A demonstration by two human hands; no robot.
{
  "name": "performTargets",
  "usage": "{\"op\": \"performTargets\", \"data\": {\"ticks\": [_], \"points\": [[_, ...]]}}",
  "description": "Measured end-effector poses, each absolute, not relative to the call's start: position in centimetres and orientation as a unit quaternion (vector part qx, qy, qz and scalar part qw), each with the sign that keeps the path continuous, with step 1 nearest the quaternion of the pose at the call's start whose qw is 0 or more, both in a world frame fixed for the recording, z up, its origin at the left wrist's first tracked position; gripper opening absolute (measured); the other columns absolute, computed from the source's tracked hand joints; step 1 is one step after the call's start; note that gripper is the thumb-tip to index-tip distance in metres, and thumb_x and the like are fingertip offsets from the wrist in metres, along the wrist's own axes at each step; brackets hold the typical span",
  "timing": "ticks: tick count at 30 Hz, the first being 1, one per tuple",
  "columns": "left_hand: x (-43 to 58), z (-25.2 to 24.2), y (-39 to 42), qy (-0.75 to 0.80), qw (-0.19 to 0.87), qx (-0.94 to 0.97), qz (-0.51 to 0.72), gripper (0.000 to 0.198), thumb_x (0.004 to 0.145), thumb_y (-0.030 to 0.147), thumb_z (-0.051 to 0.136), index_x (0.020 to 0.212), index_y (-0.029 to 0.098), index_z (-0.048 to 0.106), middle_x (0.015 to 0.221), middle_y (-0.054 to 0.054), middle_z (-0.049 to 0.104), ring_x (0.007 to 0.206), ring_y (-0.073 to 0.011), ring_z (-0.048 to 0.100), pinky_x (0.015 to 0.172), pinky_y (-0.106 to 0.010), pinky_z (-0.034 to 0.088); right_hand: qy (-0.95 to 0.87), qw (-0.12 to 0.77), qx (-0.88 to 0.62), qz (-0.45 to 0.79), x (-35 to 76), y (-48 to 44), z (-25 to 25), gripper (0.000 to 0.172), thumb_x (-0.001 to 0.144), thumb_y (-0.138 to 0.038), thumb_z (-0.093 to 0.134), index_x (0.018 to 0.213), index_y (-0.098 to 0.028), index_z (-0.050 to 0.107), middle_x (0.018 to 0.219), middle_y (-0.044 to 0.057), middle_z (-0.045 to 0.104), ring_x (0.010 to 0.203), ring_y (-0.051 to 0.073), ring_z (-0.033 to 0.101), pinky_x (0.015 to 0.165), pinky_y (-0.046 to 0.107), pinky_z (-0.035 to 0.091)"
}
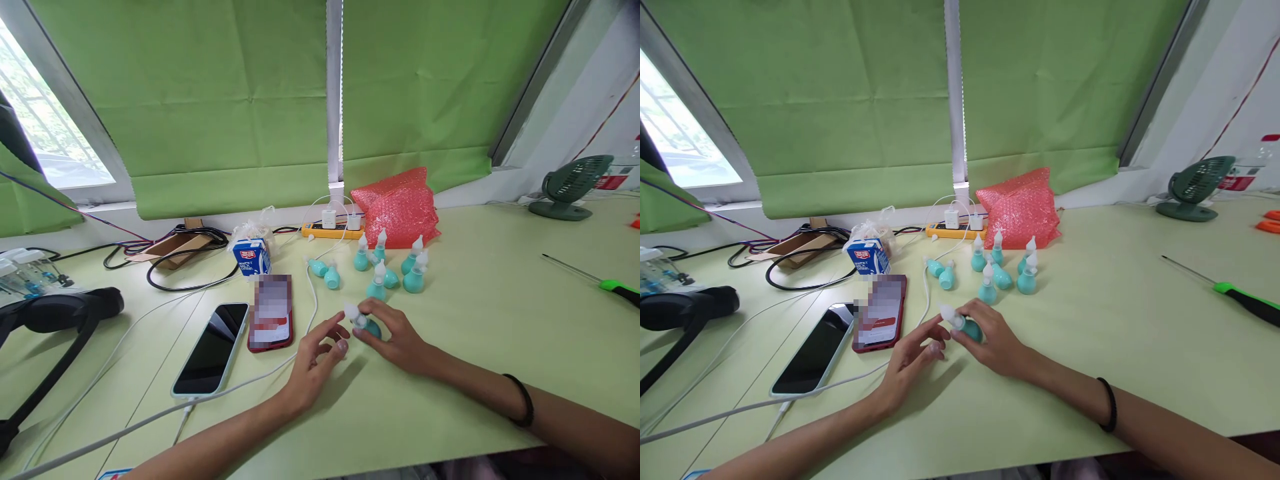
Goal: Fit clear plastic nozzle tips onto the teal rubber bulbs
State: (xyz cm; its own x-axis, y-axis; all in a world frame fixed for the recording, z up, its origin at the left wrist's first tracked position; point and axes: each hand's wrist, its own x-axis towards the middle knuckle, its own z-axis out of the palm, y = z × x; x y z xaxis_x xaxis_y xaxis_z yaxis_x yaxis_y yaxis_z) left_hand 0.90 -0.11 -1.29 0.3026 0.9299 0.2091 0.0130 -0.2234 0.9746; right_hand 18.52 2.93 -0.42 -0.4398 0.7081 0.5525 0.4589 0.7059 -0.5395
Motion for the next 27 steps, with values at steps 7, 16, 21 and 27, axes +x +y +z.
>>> {"op": "performTargets", "data": {"ticks": [7, 16, 21, 27], "points": [[1.0, -0.8, -0.2, 0.414, 0.434, 0.689, 0.407, 0.016, 0.077, 0.019, 0.045, 0.082, 0.015, 0.06, 0.082, -0.007, 0.057, 0.077, -0.0161, 0.052, 0.064, -0.024, 0.043, -0.772, 0.448, -0.399, 0.209, 16.5, 7.5, 0.7, 0.026, 0.077, -0.024, 0.049, 0.101, -0.022, 0.04, 0.083, 0.002, 0.056, 0.078, 0.016, 0.056, 0.073, 0.03, 0.046], [1.1, -0.5, -0.2, 0.411, 0.381, 0.735, 0.382, 0.019, 0.072, 0.011, 0.042, 0.074, 0.014, 0.061, 0.075, -0.006, 0.058, 0.068, -0.0141, 0.053, 0.06, -0.023, 0.041, -0.817, 0.403, -0.412, 0.01, 15.3, 10.8, 0.5, 0.048, 0.074, -0.017, 0.047, 0.119, -0.019, 0.028, 0.095, 0.008, 0.053, 0.082, 0.021, 0.053, 0.072, 0.034, 0.044], [1.0, -0.7, -0.1, 0.406, 0.366, 0.747, 0.377, 0.02, 0.072, 0.009, 0.042, 0.074, 0.015, 0.061, 0.074, -0.005, 0.059, 0.067, -0.0138, 0.053, 0.061, -0.023, 0.04, -0.839, 0.347, -0.418, -0.007, 15.6, 11.3, 0.9, 0.034, 0.077, -0.017, 0.044, 0.11, -0.017, 0.038, 0.09, 0.008, 0.054, 0.081, 0.02, 0.054, 0.072, 0.033, 0.044], [1.1, -0.7, -0.2, 0.397, 0.354, 0.759, 0.375, 0.022, 0.07, 0.005, 0.041, 0.073, 0.015, 0.061, 0.074, -0.005, 0.059, 0.068, -0.0135, 0.053, 0.062, -0.023, 0.041, -0.829, 0.315, -0.458, -0.057, 16.4, 11.4, 2.1, 0.025, 0.079, -0.021, 0.043, 0.104, -0.016, 0.044, 0.093, 0.009, 0.055, 0.083, 0.022, 0.055, 0.066, 0.032, 0.044]]}}
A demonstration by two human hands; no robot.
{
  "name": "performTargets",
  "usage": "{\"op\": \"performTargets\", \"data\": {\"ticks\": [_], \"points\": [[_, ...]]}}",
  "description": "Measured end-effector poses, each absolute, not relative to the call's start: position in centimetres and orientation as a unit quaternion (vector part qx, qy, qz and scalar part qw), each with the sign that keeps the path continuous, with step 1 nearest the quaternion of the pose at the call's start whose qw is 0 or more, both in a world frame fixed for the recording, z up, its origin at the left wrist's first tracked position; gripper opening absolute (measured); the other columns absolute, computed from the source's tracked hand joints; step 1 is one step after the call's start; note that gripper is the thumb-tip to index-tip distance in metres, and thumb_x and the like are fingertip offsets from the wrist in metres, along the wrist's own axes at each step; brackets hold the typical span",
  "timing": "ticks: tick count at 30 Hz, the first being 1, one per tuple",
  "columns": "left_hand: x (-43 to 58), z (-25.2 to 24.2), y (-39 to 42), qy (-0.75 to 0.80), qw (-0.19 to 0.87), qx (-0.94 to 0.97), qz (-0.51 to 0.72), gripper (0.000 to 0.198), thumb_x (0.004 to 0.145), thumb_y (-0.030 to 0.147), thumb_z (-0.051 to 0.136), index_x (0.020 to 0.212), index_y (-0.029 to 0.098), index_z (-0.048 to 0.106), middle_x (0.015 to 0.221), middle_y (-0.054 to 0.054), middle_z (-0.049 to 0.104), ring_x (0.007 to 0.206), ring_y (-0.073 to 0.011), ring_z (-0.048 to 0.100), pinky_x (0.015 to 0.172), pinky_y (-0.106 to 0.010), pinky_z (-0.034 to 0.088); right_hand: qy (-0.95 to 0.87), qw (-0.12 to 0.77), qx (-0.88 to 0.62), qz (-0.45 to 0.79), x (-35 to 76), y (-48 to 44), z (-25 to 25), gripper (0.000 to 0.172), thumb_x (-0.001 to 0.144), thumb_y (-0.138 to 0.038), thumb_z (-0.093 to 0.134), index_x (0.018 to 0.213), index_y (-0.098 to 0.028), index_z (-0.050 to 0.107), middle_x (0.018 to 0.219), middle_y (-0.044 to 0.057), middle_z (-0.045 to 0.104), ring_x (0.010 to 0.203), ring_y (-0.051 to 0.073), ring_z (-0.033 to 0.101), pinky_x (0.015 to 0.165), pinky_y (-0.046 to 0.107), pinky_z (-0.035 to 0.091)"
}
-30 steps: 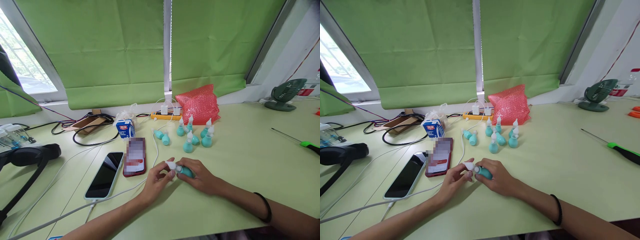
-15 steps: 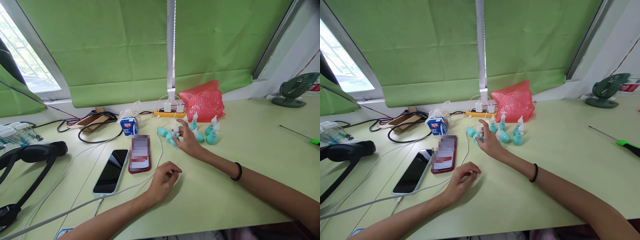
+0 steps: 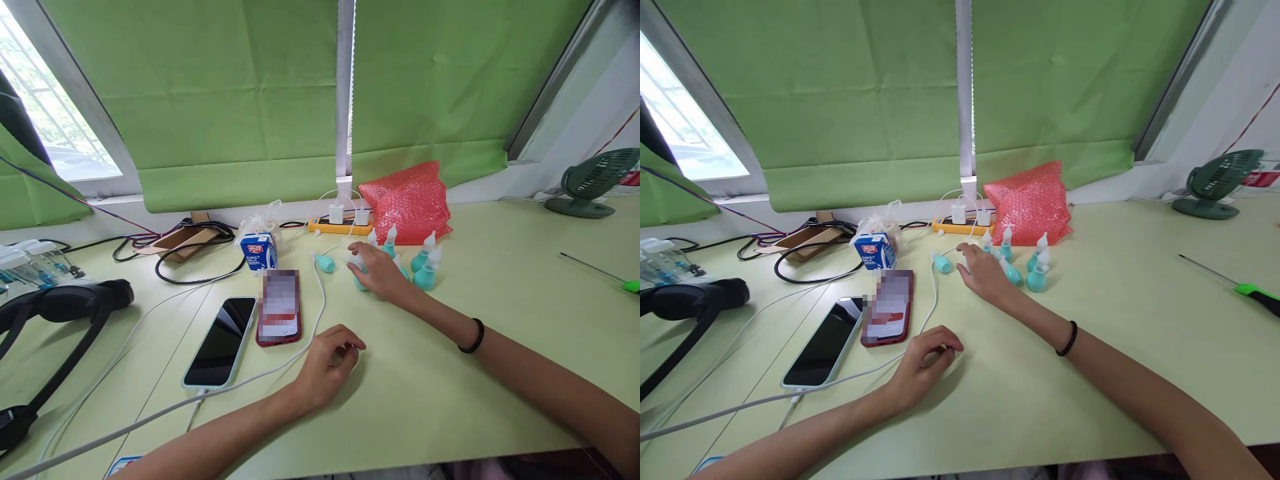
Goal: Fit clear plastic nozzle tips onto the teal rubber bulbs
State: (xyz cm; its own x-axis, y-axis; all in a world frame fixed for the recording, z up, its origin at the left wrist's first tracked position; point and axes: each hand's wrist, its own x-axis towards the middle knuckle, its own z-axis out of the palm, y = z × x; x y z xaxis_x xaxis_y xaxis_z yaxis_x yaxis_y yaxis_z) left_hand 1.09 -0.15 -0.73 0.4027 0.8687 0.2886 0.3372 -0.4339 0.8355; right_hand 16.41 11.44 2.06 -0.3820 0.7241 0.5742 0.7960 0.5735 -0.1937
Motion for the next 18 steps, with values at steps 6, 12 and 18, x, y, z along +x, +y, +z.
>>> {"op": "performTargets", "data": {"ticks": [6, 12, 18], "points": [[1.0, -0.8, -0.2, 0.398, 0.338, 0.767, 0.373, 0.023, 0.069, 0.004, 0.041, 0.075, 0.015, 0.061, 0.075, -0.005, 0.059, 0.069, -0.0135, 0.053, 0.063, -0.023, 0.041, -0.823, 0.193, -0.51, -0.159, 16.7, 10.8, 3.2, 0.022, 0.08, -0.028, 0.042, 0.097, -0.016, 0.051, 0.094, 0.011, 0.056, 0.078, 0.024, 0.055, 0.053, 0.028, 0.04], [1.0, -0.8, -0.2, 0.397, 0.333, 0.774, 0.364, 0.023, 0.07, 0.004, 0.04, 0.076, 0.014, 0.06, 0.076, -0.005, 0.058, 0.068, -0.013, 0.052, 0.061, -0.022, 0.04, -0.821, 0.229, -0.47, -0.227, 17.3, 10.5, 4.5, 0.03, 0.083, -0.031, 0.037, 0.102, -0.013, 0.051, 0.107, 0.013, 0.052, 0.095, 0.028, 0.047, 0.071, 0.037, 0.039], [1.0, -1.0, -0.2, 0.4, 0.33, 0.777, 0.358, 0.022, 0.071, 0.004, 0.041, 0.075, 0.015, 0.06, 0.076, -0.005, 0.058, 0.067, -0.013, 0.052, 0.061, -0.023, 0.041, -0.795, 0.225, -0.542, -0.152, 19.0, 11.6, 6.5, 0.063, 0.071, -0.061, 0.041, 0.12, -0.021, 0.039, 0.129, 0.013, 0.033, 0.111, 0.038, 0.033, 0.081, 0.051, 0.033]]}}
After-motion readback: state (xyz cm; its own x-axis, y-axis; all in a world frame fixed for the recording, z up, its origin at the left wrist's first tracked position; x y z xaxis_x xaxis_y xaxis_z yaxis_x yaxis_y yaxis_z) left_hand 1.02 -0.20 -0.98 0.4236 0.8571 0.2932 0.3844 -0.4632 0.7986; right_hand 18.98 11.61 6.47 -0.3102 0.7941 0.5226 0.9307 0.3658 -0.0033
